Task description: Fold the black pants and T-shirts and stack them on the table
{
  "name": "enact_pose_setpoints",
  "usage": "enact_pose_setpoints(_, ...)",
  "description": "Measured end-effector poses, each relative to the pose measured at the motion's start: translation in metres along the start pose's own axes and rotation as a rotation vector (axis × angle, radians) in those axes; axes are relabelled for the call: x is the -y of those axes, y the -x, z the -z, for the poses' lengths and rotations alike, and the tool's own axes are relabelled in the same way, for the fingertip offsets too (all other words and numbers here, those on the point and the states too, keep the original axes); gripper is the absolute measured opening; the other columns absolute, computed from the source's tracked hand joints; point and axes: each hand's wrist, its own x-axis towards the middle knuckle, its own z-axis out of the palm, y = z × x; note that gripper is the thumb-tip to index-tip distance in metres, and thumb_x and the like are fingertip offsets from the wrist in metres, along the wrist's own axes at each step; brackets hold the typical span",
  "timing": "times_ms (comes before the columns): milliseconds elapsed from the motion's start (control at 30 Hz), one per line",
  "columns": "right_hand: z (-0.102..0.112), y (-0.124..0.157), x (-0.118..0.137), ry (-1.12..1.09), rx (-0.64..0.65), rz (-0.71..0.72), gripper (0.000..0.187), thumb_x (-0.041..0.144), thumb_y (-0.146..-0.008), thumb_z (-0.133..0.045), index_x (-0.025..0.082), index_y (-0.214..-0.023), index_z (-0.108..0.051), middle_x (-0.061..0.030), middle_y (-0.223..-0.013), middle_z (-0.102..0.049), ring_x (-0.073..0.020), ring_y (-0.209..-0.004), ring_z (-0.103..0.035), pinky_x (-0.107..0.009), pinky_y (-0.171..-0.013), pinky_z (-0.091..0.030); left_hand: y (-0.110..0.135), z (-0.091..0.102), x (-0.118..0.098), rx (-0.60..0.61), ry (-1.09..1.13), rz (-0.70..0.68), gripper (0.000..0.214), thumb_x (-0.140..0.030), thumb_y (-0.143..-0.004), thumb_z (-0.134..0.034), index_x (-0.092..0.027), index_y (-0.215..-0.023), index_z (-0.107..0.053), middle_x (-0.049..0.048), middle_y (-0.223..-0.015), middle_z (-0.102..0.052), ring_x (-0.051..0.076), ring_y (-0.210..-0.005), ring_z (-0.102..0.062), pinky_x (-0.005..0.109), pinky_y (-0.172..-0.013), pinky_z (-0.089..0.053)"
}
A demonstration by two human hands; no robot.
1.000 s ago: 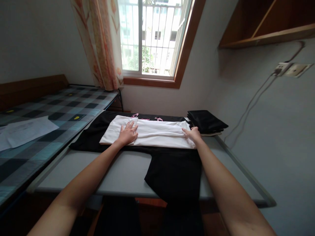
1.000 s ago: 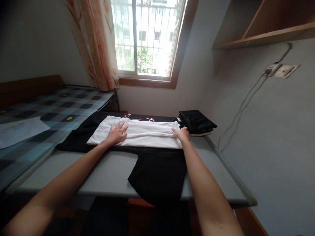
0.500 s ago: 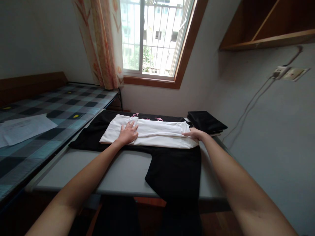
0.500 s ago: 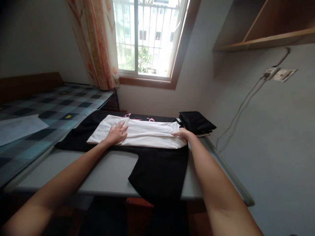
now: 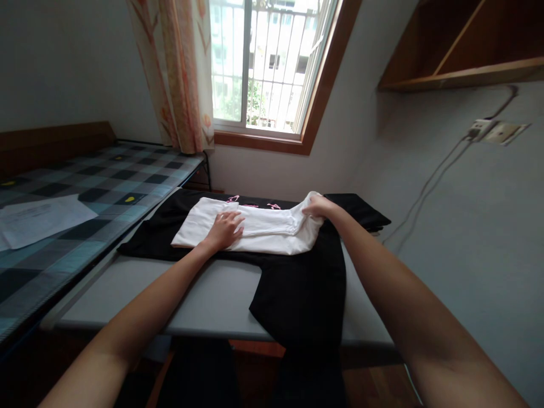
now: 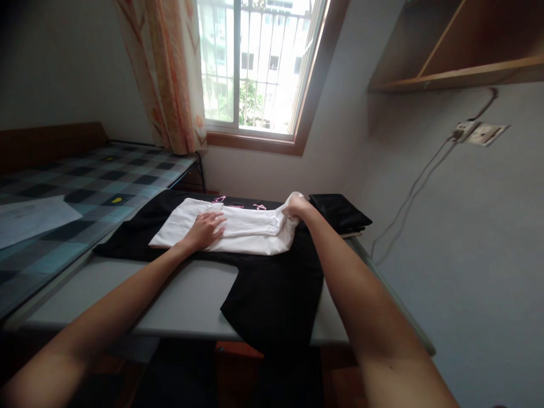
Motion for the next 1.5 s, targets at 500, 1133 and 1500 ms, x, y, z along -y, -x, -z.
enact_pose_setpoints(500,-0.054,0.018,0.031,0.09,0.196,0.335,0.03,0.035,-0.09,-0.062,0.015,-0.111,-0.07,-0.0106,-0.1,-0.074,-0.0193,-0.085,-0.07,-0.025,-0.078,-0.051,-0.004,0.002,-0.008,0.088,0.41,0.072,0.041,-0.047,-0.092,-0.051,-0.023,-0.121,-0.066,0.0047,-0.1,-0.074,0.023,-0.097,-0.066,0.04,-0.101,-0.039)
enact_pose_setpoints(1133,-0.106,0.026,-0.002,0.457,0.078,0.349,0.069,0.058,-0.096,-0.029,0.016,-0.151,-0.037,-0.0181,-0.16,-0.024,-0.0357,-0.144,-0.024,-0.05,-0.113,-0.021,0.012,0.007,-0.042,0.051,0.205,-0.393,0.033,-0.032,-0.08,-0.073,-0.029,-0.113,-0.07,0.0067,-0.124,-0.055,0.027,-0.117,-0.048,0.044,-0.107,-0.035)
enact_pose_setpoints(1500,-0.103,-0.03,0.038,0.429,0.003,0.648,0.047,0.028,-0.099,-0.032,0.018,-0.141,-0.049,-0.0133,-0.142,-0.053,-0.0273,-0.128,-0.045,-0.039,-0.102,-0.037,0.007,0.008,-0.04,0.05,0.034,-0.58,0.02,-0.015,-0.09,-0.056,-0.023,-0.103,-0.069,0.0039,-0.103,-0.065,0.017,-0.088,-0.057,0.03,-0.082,-0.041)
